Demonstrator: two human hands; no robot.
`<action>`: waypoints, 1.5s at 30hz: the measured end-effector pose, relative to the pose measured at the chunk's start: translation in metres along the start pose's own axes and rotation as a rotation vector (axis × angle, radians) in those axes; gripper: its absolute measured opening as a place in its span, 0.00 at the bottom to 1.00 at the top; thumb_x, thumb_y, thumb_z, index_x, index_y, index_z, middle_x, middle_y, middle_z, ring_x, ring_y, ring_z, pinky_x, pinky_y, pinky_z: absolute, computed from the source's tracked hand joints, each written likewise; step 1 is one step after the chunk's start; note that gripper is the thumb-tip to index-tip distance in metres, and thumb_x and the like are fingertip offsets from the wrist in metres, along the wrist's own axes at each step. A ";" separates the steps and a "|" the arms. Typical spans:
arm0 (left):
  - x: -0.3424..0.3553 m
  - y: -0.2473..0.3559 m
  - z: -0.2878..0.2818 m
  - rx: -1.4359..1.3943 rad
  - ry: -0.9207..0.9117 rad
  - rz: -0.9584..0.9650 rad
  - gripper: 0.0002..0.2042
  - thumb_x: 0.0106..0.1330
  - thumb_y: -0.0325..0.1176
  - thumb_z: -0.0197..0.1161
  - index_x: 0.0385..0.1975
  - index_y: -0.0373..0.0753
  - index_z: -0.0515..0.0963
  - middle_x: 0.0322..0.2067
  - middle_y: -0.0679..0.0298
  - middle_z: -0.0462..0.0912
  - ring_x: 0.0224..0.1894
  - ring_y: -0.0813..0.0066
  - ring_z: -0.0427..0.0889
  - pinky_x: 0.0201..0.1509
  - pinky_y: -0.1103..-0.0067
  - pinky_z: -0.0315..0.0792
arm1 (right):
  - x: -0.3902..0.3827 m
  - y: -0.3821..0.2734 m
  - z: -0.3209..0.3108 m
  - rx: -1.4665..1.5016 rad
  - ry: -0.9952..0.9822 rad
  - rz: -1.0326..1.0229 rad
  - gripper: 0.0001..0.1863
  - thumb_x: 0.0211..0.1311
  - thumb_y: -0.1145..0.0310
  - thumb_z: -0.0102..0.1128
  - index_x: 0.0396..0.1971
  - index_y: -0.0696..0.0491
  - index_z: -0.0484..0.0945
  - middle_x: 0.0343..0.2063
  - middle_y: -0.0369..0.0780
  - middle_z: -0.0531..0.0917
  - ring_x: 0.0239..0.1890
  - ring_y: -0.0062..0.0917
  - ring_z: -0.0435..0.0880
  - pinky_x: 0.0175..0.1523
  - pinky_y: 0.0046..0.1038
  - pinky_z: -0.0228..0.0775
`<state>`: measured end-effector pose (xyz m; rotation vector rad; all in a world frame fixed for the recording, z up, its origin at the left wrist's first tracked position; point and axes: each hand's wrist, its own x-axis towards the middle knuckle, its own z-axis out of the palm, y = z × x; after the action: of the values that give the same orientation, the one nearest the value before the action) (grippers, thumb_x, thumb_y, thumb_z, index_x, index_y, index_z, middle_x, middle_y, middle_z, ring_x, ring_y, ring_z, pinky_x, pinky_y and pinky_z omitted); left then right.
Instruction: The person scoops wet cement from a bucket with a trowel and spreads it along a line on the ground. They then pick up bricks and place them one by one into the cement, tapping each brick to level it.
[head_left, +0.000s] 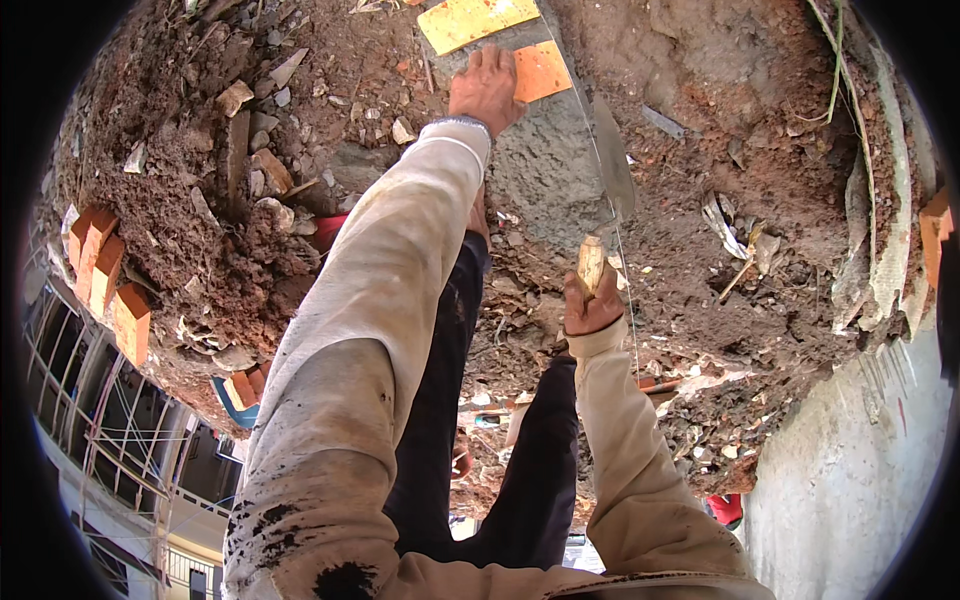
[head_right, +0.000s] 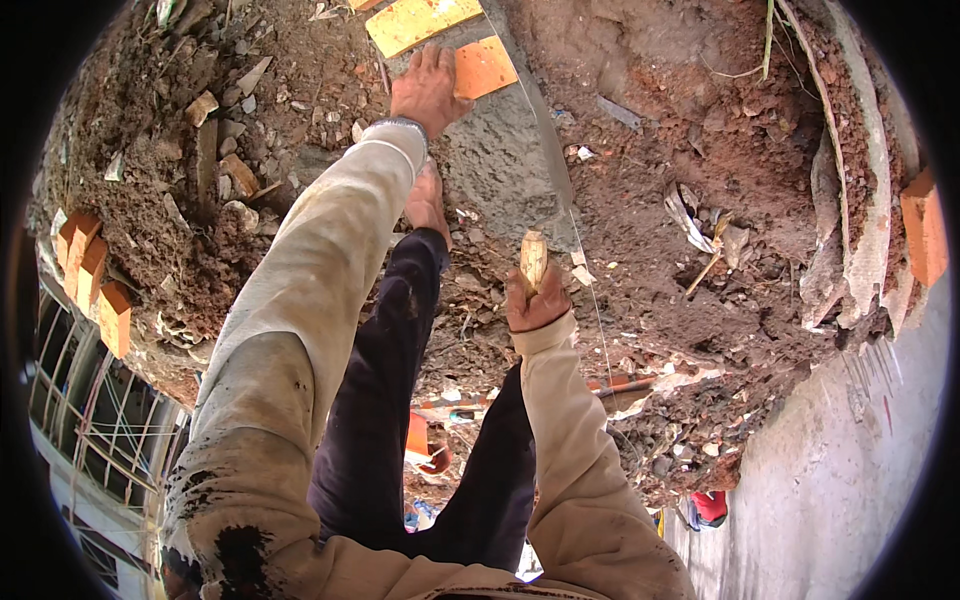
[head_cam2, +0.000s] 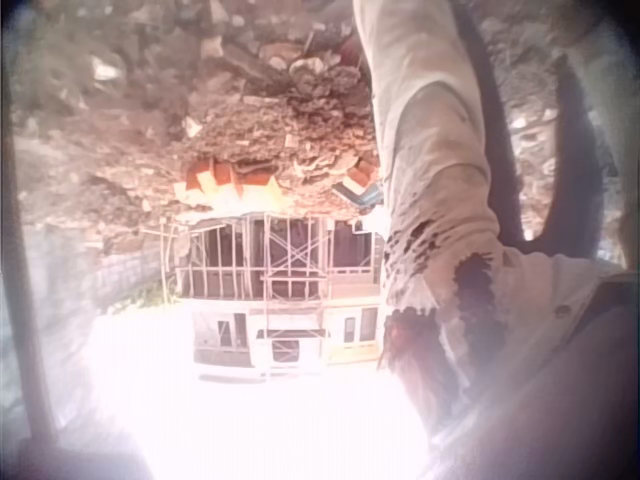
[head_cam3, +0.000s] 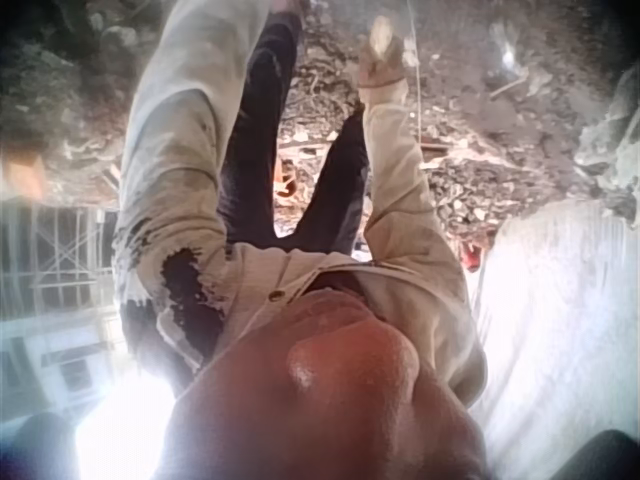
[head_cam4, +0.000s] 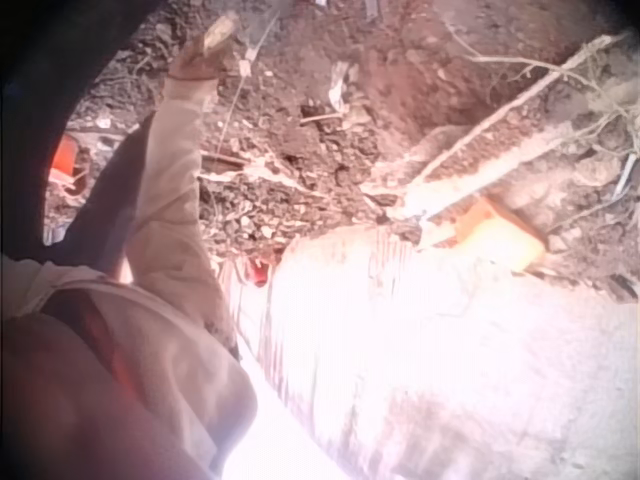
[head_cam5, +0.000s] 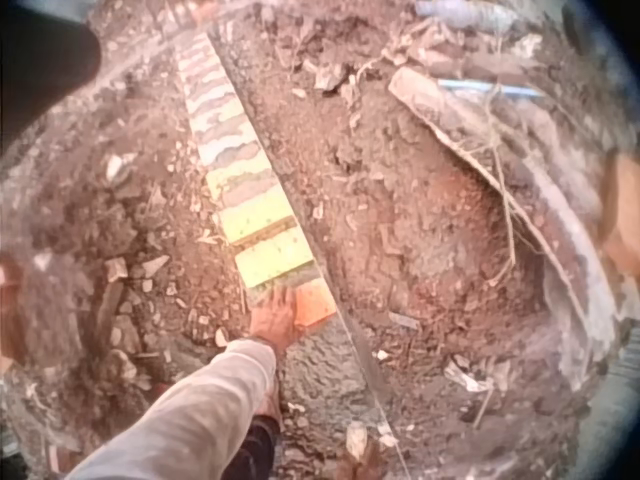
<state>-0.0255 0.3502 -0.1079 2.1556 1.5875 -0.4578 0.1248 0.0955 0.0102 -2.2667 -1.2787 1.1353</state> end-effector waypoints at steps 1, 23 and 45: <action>0.001 0.000 0.000 -0.011 0.016 0.008 0.38 0.49 0.48 0.70 0.58 0.37 0.62 0.54 0.60 0.65 0.58 0.61 0.67 0.54 0.67 0.73 | 0.003 -0.001 0.003 -0.004 -0.008 -0.012 0.20 0.59 0.59 0.59 0.40 0.57 0.65 0.22 0.51 0.77 0.24 0.51 0.78 0.27 0.41 0.71; 0.002 0.000 -0.007 -0.043 -0.087 0.016 0.41 0.49 0.50 0.71 0.61 0.39 0.61 0.56 0.61 0.66 0.60 0.60 0.66 0.58 0.65 0.70 | 0.068 -0.019 0.060 -0.140 -0.077 0.007 0.22 0.60 0.56 0.55 0.44 0.58 0.65 0.21 0.54 0.79 0.26 0.53 0.80 0.28 0.45 0.73; -0.014 -0.053 0.023 -0.371 0.112 -0.113 0.25 0.55 0.35 0.65 0.55 0.42 0.69 0.56 0.59 0.71 0.58 0.59 0.70 0.62 0.70 0.66 | 0.073 -0.024 0.057 -0.146 -0.162 -0.123 0.21 0.60 0.58 0.56 0.43 0.58 0.65 0.25 0.56 0.79 0.29 0.53 0.80 0.30 0.46 0.74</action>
<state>-0.0810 0.3407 -0.1285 1.8453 1.7049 -0.0659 0.0886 0.1624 -0.0476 -2.1968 -1.5883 1.2395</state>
